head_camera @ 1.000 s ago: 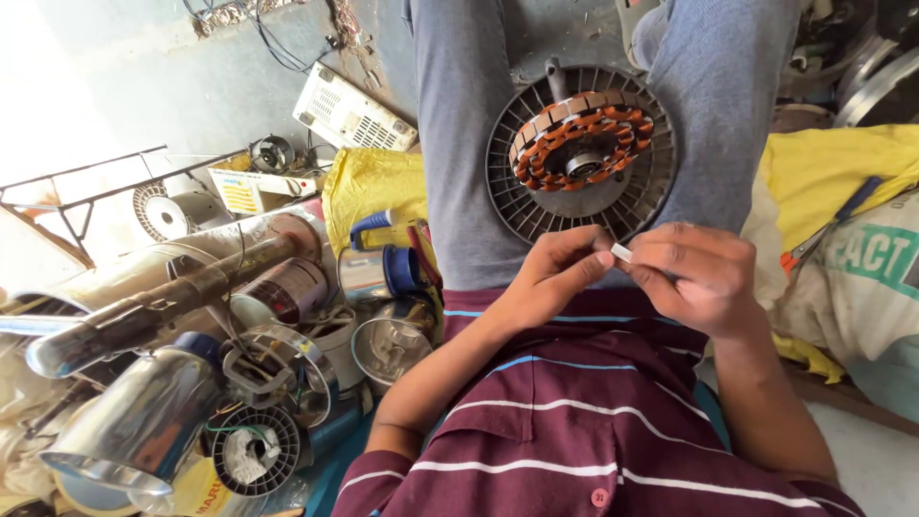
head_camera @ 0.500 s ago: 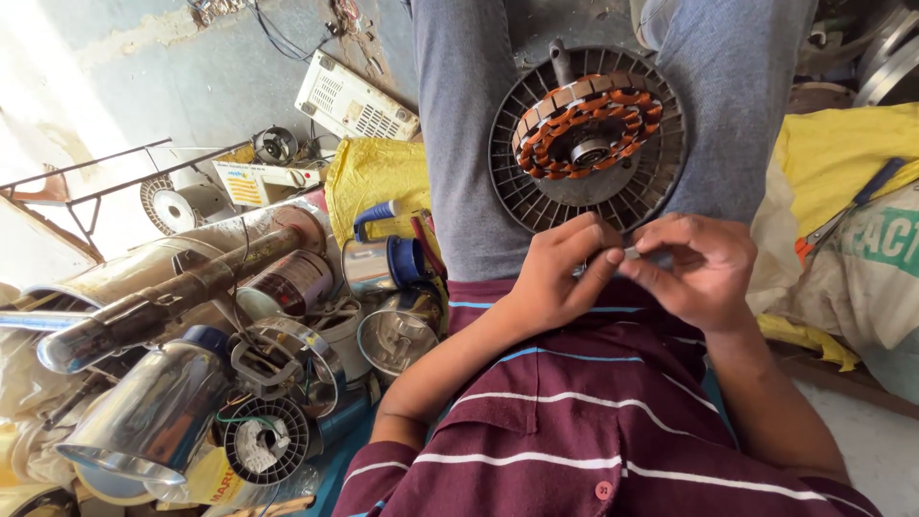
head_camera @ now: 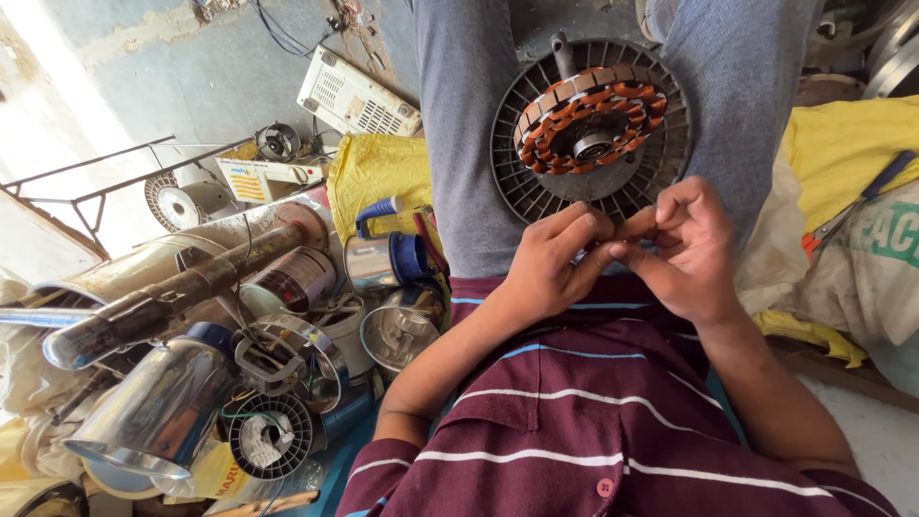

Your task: The person sits with a mixer motor fan housing on their lap and fits the copper-wound armature into it. They press and rotate the armature by hand, use a small white stick to work around the windings, at one point use a screwdriver on the assembly, and repeatedly reposition the armature to seat it in the housing.

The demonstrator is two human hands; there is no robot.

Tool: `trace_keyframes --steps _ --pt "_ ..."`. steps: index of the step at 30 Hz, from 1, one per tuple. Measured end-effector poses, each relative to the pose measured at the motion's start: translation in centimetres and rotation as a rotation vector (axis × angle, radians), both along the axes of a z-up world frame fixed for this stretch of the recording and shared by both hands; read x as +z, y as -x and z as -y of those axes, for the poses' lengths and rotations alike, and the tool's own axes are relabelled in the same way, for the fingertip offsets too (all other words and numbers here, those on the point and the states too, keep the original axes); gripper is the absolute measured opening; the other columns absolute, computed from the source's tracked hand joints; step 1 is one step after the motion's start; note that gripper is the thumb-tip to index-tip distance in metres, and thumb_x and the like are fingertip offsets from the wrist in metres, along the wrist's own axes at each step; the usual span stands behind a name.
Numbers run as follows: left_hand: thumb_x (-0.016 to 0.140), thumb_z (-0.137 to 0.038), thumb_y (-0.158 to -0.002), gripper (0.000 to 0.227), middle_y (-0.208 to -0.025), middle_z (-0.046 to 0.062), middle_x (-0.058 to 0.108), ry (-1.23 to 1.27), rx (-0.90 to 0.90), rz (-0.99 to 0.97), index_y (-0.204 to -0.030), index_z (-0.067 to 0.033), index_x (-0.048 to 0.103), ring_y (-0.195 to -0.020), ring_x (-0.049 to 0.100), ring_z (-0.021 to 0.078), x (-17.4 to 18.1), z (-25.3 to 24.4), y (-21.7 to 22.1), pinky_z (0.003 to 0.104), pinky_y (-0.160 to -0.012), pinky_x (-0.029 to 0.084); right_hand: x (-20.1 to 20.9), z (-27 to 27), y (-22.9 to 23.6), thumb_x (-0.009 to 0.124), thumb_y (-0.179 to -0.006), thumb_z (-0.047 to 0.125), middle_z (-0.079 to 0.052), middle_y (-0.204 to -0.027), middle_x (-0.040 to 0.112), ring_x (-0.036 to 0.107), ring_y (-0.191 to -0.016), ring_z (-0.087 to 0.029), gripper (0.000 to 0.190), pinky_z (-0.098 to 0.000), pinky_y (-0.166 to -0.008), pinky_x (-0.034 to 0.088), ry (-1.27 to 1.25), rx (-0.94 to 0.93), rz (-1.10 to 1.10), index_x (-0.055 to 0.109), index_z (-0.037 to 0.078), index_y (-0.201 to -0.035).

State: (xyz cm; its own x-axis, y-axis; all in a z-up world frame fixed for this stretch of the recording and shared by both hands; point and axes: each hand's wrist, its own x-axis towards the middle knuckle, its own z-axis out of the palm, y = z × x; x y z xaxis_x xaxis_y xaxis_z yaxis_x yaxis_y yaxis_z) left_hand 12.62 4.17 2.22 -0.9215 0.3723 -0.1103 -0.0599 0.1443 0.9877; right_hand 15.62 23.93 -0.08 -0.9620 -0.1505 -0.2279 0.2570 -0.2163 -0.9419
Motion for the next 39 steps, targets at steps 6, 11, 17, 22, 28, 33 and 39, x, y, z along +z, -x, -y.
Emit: trace_keyframes --steps 6,11,17,22,28,33,39 --pt "0.075 -0.019 -0.095 0.021 -0.09 0.009 0.059 0.184 0.003 -0.274 -0.099 -0.0048 0.059 -0.077 0.064 0.0286 -1.2 -0.2 -0.2 0.039 -0.068 0.05 -0.1 -1.0 1.0 0.075 -0.091 -0.007 -0.015 -0.095 0.075 0.074 -0.089 -0.013 0.037 -0.0237 -0.078 0.061 -0.114 0.049 0.129 0.046 0.003 -0.113" --pt "0.072 -0.02 -0.098 0.021 -0.088 0.009 0.061 0.177 0.12 -0.07 -0.099 -0.0036 0.06 -0.074 0.063 0.0275 -1.9 0.4 -0.2 0.037 -0.065 0.049 2.3 -1.4 3.5 0.081 -0.095 -0.006 -0.013 -0.098 0.076 0.075 -0.091 -0.019 0.008 -0.0269 -0.082 0.058 -0.699 0.022 -0.207 0.073 -0.004 -0.098" --pt "0.072 -0.017 -0.099 0.016 -0.085 0.01 0.059 0.159 0.1 -0.106 -0.098 -0.0029 0.064 -0.073 0.062 0.027 -1.6 1.0 0.0 0.037 -0.066 0.047 2.0 -1.4 3.5 0.08 -0.097 -0.003 -0.013 -0.097 0.076 0.074 -0.088 -0.025 0.007 -0.0308 -0.08 0.057 -0.975 0.176 -0.278 0.078 0.001 -0.104" --pt "0.074 -0.017 -0.098 0.019 -0.08 0.008 0.058 0.048 0.161 0.0 -0.092 -0.0022 0.064 -0.069 0.059 0.0207 -1.6 0.6 -0.5 0.033 -0.063 0.046 3.3 0.2 2.7 0.084 -0.089 0.0 -0.013 -0.099 0.075 0.074 -0.087 -0.02 0.02 -0.0287 -0.077 0.059 -0.782 0.12 -0.265 0.075 -0.003 -0.107" --pt "0.077 -0.017 -0.094 0.022 -0.075 0.007 0.06 -0.018 0.159 -0.017 -0.087 -0.0026 0.062 -0.064 0.058 0.0175 -1.5 0.3 -0.5 0.031 -0.059 0.044 1.4 1.4 1.5 0.084 -0.084 -0.001 -0.009 -0.1 0.074 0.073 -0.092 -0.012 0.029 -0.0257 -0.082 0.063 -0.186 0.107 -0.054 0.068 -0.003 -0.108" --pt "0.075 -0.02 -0.097 0.022 -0.077 0.007 0.064 -0.114 0.131 0.049 -0.089 -0.0026 0.063 -0.068 0.064 0.016 -0.6 0.7 0.7 0.029 -0.062 0.048 2.0 2.3 2.7 0.08 -0.089 -0.006 -0.007 -0.096 0.072 0.071 -0.084 -0.01 0.026 -0.0212 -0.074 0.06 -0.059 0.079 -0.155 0.064 -0.001 -0.11" --pt "0.072 -0.021 -0.103 0.019 -0.073 0.008 0.067 -0.193 0.051 0.261 -0.095 -0.0037 0.069 -0.066 0.062 0.0166 -0.6 0.8 2.9 0.029 -0.066 0.05 1.7 1.9 3.2 0.072 -0.09 -0.011 -0.01 -0.094 0.07 0.07 -0.086 -0.013 0.024 -0.0209 -0.07 0.055 -0.345 0.007 -0.409 0.054 -0.001 -0.101"
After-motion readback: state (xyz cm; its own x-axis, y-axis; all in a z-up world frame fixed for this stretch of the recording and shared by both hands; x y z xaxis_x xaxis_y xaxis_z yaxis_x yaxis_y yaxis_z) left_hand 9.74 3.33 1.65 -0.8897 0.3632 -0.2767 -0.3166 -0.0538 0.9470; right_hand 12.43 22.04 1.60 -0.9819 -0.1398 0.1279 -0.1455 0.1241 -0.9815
